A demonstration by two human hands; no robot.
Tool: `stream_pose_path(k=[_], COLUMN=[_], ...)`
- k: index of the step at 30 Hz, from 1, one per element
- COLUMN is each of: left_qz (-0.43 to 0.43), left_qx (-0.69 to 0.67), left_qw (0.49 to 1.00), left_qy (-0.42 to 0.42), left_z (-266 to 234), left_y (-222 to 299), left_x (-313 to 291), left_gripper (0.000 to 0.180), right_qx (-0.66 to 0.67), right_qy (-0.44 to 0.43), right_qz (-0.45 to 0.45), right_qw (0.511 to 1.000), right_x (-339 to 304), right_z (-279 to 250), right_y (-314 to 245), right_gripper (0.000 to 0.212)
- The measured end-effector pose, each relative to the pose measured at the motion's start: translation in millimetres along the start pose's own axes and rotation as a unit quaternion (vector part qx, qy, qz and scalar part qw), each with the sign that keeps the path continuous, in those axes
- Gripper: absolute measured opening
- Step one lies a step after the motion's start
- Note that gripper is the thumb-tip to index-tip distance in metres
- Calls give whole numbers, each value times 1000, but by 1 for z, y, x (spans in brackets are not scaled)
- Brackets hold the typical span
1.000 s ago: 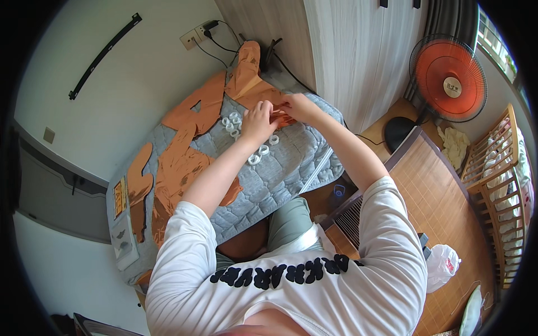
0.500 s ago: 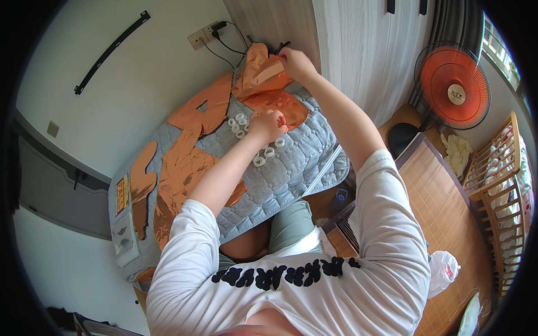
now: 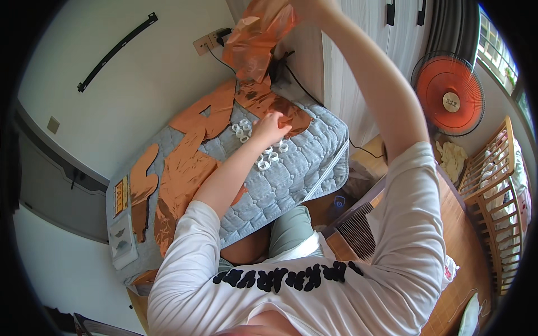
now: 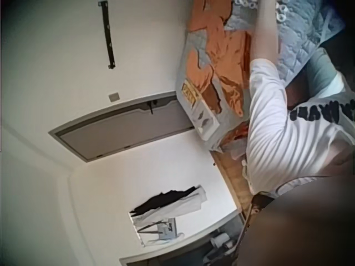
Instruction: The person folds metallic letter-shaped foil balloons by hand, then places each one into a plastic sleeve with a cardboard insert to create finished packages.
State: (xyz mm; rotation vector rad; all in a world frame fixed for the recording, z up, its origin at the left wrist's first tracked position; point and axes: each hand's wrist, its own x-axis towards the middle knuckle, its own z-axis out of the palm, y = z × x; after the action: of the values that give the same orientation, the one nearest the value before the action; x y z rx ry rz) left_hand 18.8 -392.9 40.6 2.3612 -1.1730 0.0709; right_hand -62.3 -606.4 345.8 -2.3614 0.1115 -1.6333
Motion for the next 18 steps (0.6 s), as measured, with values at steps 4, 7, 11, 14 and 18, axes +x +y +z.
stream_pose_path(k=[4, 7, 11, 14, 18], left_qz=[189, 241, 238, 230, 215], left_qx=[-148, -169, -306, -419, -413], left_qw=[888, 823, 888, 878, 873], left_qy=[393, 486, 248, 13, -142], left_z=[-44, -99, -167, -169, -162], left_y=[-24, 6, 7, 8, 16], left_x=[1, -7, -38, -60, -108], left_gripper=[64, 71, 87, 86, 56], right_qx=[-56, -49, -53, -33, -78], right_qy=[-56, -109, -118, -145, -160], right_qz=[-167, -191, -155, -113, -130], right_qw=[983, 974, 979, 982, 975], right_x=[23, 17, 5, 1, 1], right_z=[-57, -120, -149, -158, -153], right_y=[-83, -115, -147, -169, -172], right_gripper=[17, 16, 15, 17, 20])
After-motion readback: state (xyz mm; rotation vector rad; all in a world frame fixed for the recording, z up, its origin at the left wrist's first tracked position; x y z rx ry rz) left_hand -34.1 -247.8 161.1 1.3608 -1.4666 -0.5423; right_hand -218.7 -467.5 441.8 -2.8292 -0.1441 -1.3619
